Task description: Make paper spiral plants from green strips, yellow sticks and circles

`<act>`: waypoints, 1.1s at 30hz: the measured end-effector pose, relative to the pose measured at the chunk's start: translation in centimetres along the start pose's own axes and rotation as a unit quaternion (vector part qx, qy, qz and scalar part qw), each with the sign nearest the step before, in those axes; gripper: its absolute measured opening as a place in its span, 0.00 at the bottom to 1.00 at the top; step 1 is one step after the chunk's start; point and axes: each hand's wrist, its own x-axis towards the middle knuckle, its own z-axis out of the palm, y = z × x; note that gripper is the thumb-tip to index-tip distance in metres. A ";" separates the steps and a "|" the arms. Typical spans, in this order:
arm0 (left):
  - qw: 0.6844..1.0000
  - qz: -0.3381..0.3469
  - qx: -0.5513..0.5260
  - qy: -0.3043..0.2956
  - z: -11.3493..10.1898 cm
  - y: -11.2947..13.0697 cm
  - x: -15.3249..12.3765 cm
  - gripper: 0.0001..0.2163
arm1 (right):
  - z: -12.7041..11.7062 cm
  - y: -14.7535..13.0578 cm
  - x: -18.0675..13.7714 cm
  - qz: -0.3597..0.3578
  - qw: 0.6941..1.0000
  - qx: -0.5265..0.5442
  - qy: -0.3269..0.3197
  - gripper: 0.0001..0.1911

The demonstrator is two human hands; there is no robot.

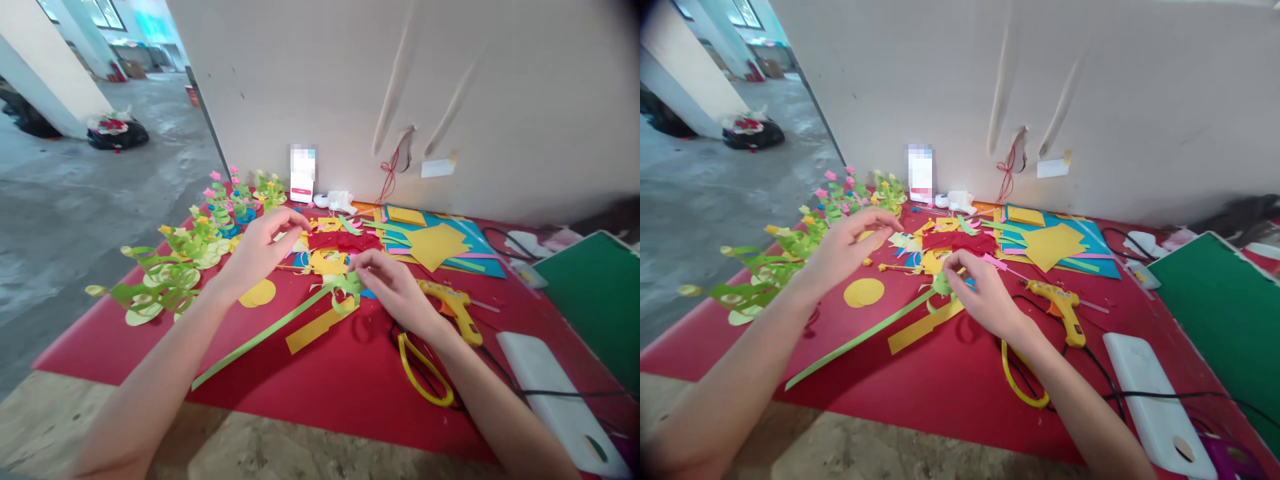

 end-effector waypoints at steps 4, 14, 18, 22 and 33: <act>0.994 -0.004 0.088 -0.064 1.2 -4.4 0.8 0.07 | 0.5 0.5 0.2 -0.032 0.996 -0.052 -0.059 0.04; 0.971 0.059 0.139 -0.187 5.3 -9.7 0.6 0.13 | 0.5 1.0 0.3 -0.084 0.982 -0.142 -0.089 0.05; 0.967 0.088 0.153 -0.182 5.3 -9.3 0.9 0.13 | 0.4 1.1 0.3 -0.096 0.975 -0.174 -0.098 0.04; 0.964 0.129 0.177 -0.154 4.6 -6.5 0.9 0.08 | 0.8 1.1 0.1 -0.095 0.968 -0.221 -0.073 0.05; 0.945 0.232 0.223 -0.058 3.4 1.3 -1.0 0.14 | 2.0 1.1 -0.2 -0.083 0.967 -0.239 -0.034 0.09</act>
